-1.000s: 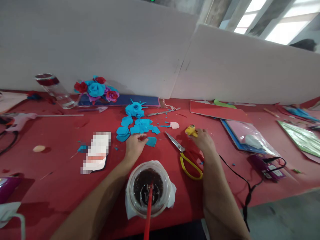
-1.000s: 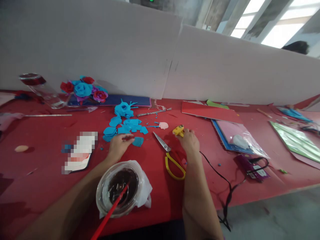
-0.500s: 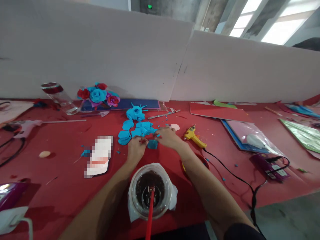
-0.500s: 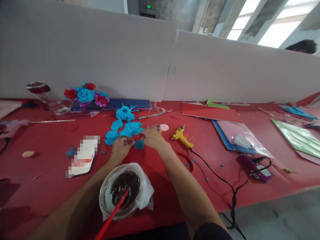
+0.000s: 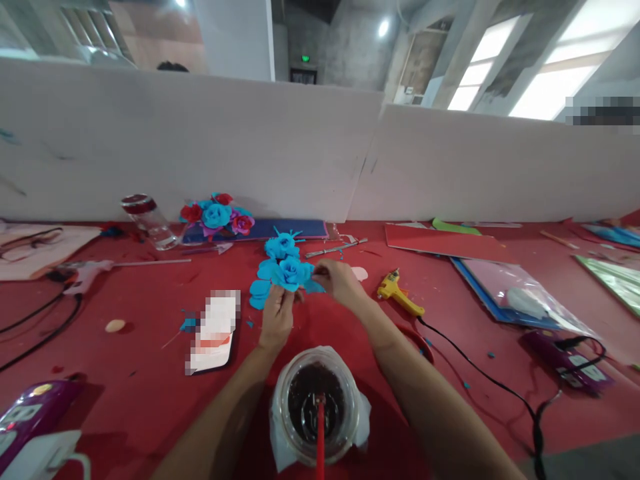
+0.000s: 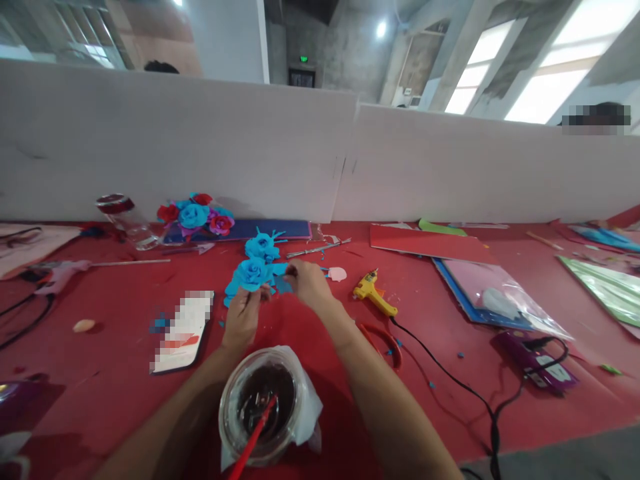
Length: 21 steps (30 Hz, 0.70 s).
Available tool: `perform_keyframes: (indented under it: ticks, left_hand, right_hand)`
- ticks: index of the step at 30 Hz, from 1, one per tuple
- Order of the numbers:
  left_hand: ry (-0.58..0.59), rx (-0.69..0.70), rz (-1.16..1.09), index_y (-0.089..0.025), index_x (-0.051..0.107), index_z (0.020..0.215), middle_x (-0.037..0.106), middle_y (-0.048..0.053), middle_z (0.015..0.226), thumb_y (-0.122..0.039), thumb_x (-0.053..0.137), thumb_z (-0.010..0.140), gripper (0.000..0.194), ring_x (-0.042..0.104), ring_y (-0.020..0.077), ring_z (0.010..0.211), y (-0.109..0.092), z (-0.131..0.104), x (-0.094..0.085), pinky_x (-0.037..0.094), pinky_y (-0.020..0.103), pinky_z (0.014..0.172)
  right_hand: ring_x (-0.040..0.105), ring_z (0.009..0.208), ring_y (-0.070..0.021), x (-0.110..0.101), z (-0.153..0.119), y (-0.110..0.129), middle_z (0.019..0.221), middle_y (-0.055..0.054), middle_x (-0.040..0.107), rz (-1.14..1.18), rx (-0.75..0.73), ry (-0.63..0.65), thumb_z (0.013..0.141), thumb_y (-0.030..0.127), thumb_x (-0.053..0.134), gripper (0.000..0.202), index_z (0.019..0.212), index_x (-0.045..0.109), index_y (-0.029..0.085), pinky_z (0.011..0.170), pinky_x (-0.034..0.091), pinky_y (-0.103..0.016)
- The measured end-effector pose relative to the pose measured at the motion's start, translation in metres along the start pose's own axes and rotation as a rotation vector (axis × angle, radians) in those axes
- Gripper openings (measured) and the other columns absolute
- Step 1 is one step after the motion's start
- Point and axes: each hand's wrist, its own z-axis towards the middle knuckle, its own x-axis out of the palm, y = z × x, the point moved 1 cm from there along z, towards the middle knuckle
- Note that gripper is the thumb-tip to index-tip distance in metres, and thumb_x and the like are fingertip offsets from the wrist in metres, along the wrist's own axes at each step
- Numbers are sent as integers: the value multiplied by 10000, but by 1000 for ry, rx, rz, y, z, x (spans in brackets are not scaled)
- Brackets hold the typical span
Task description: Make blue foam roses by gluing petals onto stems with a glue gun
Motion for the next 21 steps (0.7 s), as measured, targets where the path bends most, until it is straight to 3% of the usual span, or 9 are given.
perform_keyframes:
  ticks: [3,8,13,21]
  left_hand:
    - [57,-34,-70,-225,659,832,672,37,833,-402,515,883,234,610,199,886,1,-2,5,466,335,860]
    - [68,-163,-197,-205,667,739,688,38,745,-441,618,795,248,626,222,866,6,-2,9,496,357,830]
    - [8,-199,-249,-185,631,643,681,25,757,-386,692,737,230,625,180,798,9,1,5,492,340,829]
    - [-6,-128,-320,-216,633,685,673,-1,736,-329,722,706,145,627,173,786,7,1,5,510,360,840]
  right_hand:
    - [576,636,-136,-1,-23,-13,699,-6,676,579,161,-331,798,326,599,186,820,708,177,607,424,-236]
    - [561,620,-135,11,-46,-14,661,6,658,1116,264,-458,705,382,695,206,759,714,183,643,442,-266]
    - [519,582,-102,16,-49,-12,656,19,657,1307,357,-511,636,368,762,230,760,718,179,604,406,-244]
    - [552,607,-119,9,-53,-5,680,7,669,1318,332,-598,666,366,747,233,803,726,179,634,455,-264]
